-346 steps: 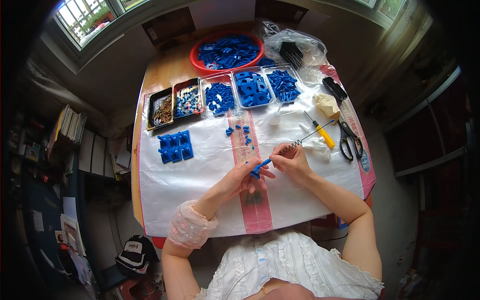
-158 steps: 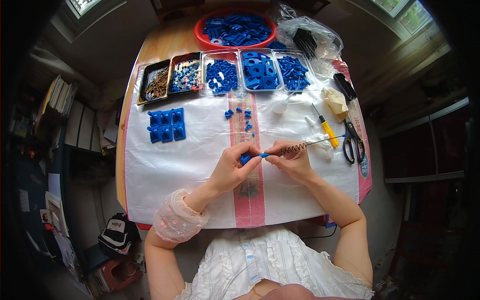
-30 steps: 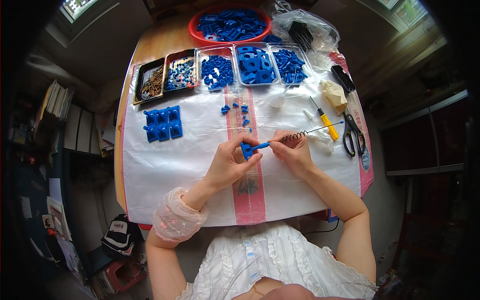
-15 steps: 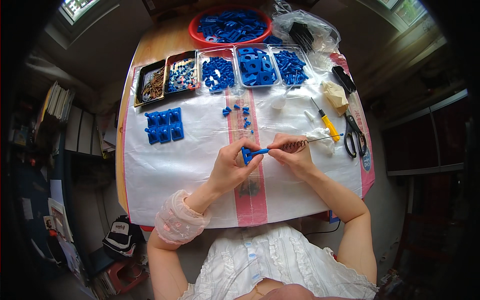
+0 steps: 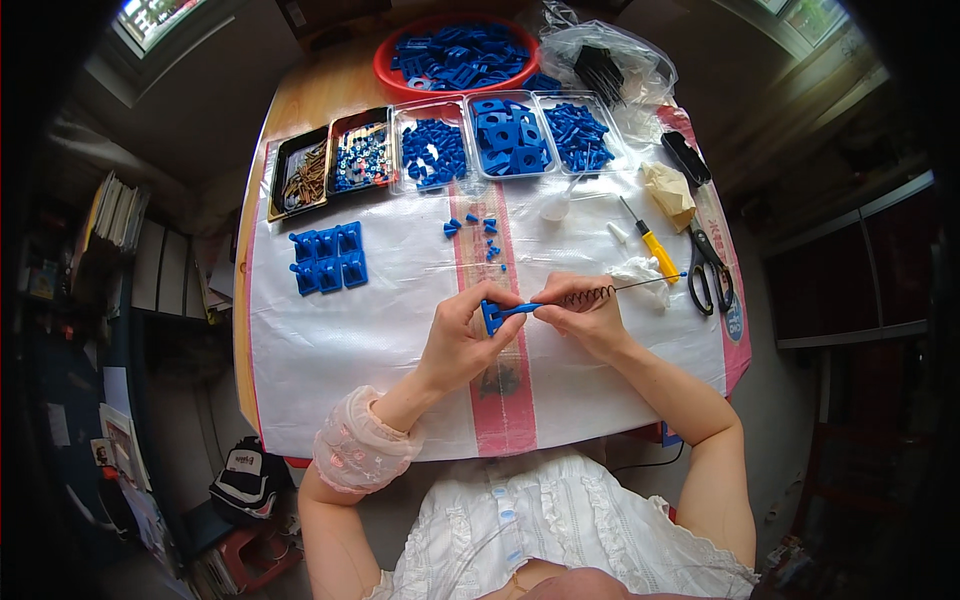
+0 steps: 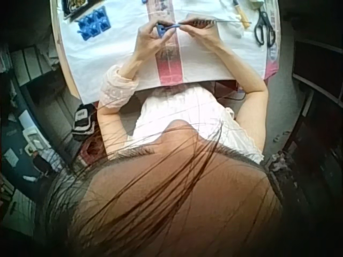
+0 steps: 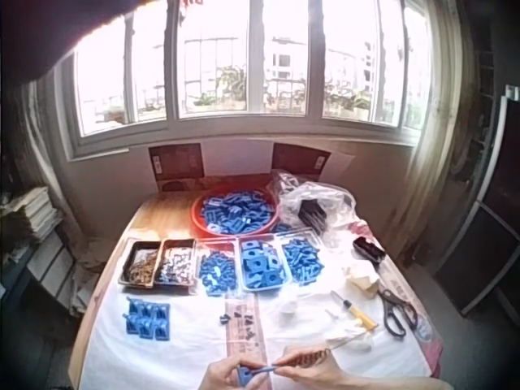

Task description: Assembling blue plastic components onto a metal rod with a spring and applying adhesive from a tube.

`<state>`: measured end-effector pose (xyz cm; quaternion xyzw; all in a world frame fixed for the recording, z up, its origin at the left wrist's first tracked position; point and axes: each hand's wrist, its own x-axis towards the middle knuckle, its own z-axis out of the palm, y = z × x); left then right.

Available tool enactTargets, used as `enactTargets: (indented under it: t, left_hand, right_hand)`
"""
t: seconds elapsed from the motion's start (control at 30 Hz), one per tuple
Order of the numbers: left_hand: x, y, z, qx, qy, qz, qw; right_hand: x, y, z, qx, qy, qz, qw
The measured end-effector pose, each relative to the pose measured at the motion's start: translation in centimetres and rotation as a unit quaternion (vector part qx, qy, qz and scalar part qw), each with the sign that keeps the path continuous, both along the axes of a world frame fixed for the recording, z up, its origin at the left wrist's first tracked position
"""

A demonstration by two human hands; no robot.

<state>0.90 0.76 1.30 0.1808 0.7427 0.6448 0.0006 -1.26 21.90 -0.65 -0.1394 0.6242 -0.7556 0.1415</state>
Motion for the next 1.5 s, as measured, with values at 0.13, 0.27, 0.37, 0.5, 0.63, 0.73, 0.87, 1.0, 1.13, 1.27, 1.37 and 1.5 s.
enactTargets:
  t: [0.13,0.27,0.37,0.5,0.63,0.73,0.87,1.0,1.13,1.27,1.37,1.5]
  left_hand:
    - [0.0,0.0,-0.2,0.001,0.011,0.002,1.0]
    - [0.0,0.1,-0.3,0.006,0.021,0.007,1.0]
    - [0.1,0.1,-0.1,-0.003,0.015,0.004,1.0]
    - [0.2,0.1,-0.2,0.005,-0.005,-0.002,1.0]
    - [0.1,0.0,-0.4,0.008,-0.002,-0.007,1.0]
    - [0.1,0.0,-0.5,0.004,-0.005,-0.008,1.0]
    - [0.3,0.0,-0.6,0.016,-0.07,-0.014,0.997]
    - [0.4,0.3,-1.2,0.128,-0.171,-0.031,0.976]
    - [0.3,0.0,-1.1,0.117,-0.197,-0.047,0.972]
    - [0.3,0.0,-1.1,0.113,-0.184,-0.044,0.975]
    - [0.4,0.1,-1.0,0.109,-0.178,-0.04,0.977]
    - [0.4,0.1,-1.2,0.094,-0.161,-0.034,0.982]
  right_hand:
    - [0.1,-0.1,0.0,-0.004,0.003,-0.004,1.0]
    - [0.0,0.0,0.0,-0.001,0.009,-0.003,1.0]
    - [0.1,-0.1,0.1,0.007,0.008,-0.002,1.0]
    - [0.1,-0.1,0.2,0.008,-0.003,0.004,1.0]
    - [0.2,-0.1,0.2,0.004,-0.01,0.003,1.0]
    - [0.3,-0.1,-0.1,0.001,-0.017,0.0,1.0]
    - [0.3,-0.1,-0.4,-0.015,-0.029,-0.007,0.999]
    - [0.3,-0.3,-0.3,-0.011,-0.032,-0.007,0.999]
    - [0.3,-0.2,-0.4,-0.003,-0.027,-0.006,1.0]
    - [0.2,-0.3,-0.3,-0.011,-0.031,-0.003,0.999]
    - [0.3,-0.3,-0.4,-0.014,-0.042,-0.007,0.999]
    - [0.3,-0.3,-0.2,-0.011,-0.044,-0.006,0.999]
